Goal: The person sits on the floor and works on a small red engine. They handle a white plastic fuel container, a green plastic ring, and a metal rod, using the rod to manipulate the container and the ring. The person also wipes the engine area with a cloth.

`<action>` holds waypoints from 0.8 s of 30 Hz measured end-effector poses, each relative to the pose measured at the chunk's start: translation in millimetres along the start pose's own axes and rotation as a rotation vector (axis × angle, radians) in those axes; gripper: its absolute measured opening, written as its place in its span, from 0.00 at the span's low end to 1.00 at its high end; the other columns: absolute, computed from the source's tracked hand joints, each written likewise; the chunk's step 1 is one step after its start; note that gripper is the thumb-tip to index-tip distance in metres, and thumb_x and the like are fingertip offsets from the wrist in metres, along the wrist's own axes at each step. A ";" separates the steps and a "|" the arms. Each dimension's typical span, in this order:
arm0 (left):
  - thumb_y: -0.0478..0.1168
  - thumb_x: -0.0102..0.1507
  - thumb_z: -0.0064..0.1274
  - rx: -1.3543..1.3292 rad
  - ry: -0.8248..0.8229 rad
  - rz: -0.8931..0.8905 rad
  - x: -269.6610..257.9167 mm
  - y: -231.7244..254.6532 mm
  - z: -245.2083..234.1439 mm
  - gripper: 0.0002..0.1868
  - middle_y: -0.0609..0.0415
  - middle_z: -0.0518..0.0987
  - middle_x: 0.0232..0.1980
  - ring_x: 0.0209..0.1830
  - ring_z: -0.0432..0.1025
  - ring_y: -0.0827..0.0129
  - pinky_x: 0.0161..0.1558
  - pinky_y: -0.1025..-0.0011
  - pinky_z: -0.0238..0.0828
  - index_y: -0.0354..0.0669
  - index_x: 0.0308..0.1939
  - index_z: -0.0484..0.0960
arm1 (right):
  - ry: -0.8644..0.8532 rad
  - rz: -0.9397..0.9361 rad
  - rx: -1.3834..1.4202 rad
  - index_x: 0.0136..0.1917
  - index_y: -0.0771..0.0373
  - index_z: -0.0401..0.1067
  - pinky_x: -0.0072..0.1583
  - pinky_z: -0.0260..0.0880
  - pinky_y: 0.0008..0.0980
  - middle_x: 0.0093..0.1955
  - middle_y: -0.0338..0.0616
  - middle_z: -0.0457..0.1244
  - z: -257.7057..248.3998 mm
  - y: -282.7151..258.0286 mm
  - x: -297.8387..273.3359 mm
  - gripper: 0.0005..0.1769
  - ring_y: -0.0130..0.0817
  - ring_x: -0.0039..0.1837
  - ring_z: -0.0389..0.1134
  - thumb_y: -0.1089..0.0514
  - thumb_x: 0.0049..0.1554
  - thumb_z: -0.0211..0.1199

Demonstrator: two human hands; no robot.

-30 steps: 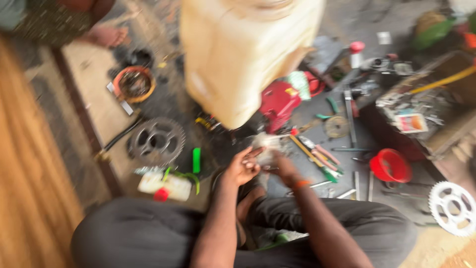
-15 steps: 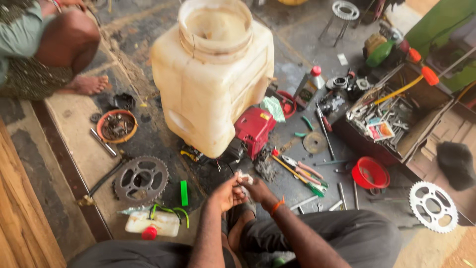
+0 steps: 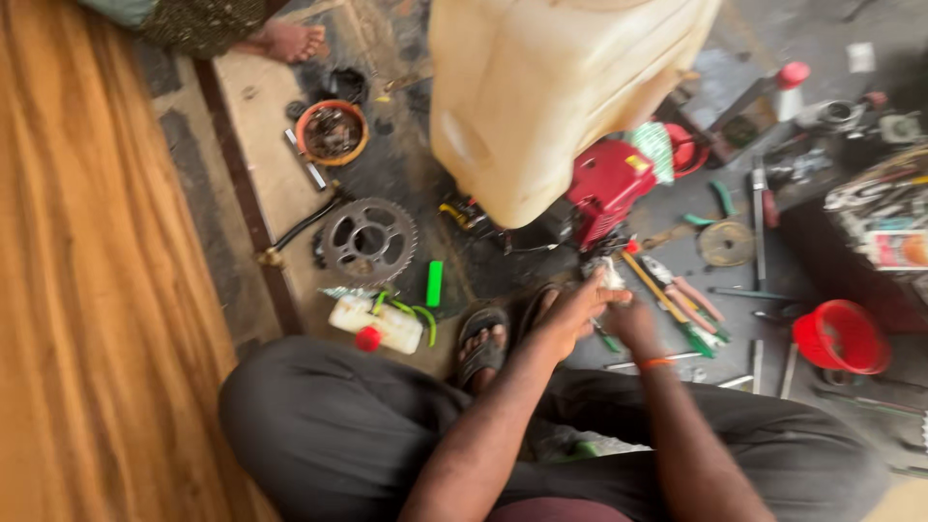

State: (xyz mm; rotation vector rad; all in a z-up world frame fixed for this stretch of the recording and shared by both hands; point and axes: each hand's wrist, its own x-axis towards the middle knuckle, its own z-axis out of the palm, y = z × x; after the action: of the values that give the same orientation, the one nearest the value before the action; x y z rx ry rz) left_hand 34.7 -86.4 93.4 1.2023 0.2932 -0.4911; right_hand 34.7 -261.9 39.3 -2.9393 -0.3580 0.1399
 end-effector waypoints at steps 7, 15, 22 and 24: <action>0.48 0.65 0.52 0.407 1.028 0.175 75.0 5.9 -121.4 0.15 0.47 0.86 0.43 0.42 0.80 0.54 0.43 0.58 0.73 0.42 0.45 0.84 | 0.265 0.344 0.022 0.66 0.60 0.70 0.55 0.70 0.51 0.61 0.62 0.67 -75.2 -25.5 -25.0 0.40 0.57 0.59 0.70 0.36 0.47 0.70; 0.44 0.62 0.59 0.565 0.873 0.165 102.1 27.1 -147.3 0.11 0.47 0.85 0.44 0.46 0.79 0.54 0.45 0.57 0.74 0.49 0.48 0.83 | -0.120 0.070 0.063 0.80 0.55 0.54 0.51 0.72 0.51 0.57 0.64 0.66 -128.3 -134.9 49.1 0.39 0.61 0.51 0.72 0.42 0.61 0.58; 0.45 0.64 0.59 0.407 0.784 0.140 114.6 -21.2 -164.0 0.12 0.48 0.86 0.42 0.44 0.82 0.60 0.48 0.62 0.77 0.39 0.41 0.85 | -0.150 0.295 -0.016 0.72 0.59 0.60 0.51 0.72 0.55 0.50 0.59 0.70 -88.3 -149.7 83.6 0.28 0.61 0.49 0.73 0.43 0.65 0.55; 0.46 0.65 0.59 0.356 0.775 0.073 122.6 -45.4 -164.4 0.14 0.50 0.87 0.38 0.40 0.82 0.63 0.45 0.65 0.76 0.38 0.39 0.86 | -0.090 0.274 -0.009 0.68 0.61 0.65 0.50 0.71 0.55 0.48 0.59 0.70 -78.7 -149.3 80.1 0.27 0.60 0.49 0.73 0.45 0.61 0.59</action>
State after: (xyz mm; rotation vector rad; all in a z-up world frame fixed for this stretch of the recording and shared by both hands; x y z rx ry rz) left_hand 123.4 30.3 -57.1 1.7178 0.8430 0.0160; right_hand 86.9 -112.5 138.5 -2.9826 0.0349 0.3072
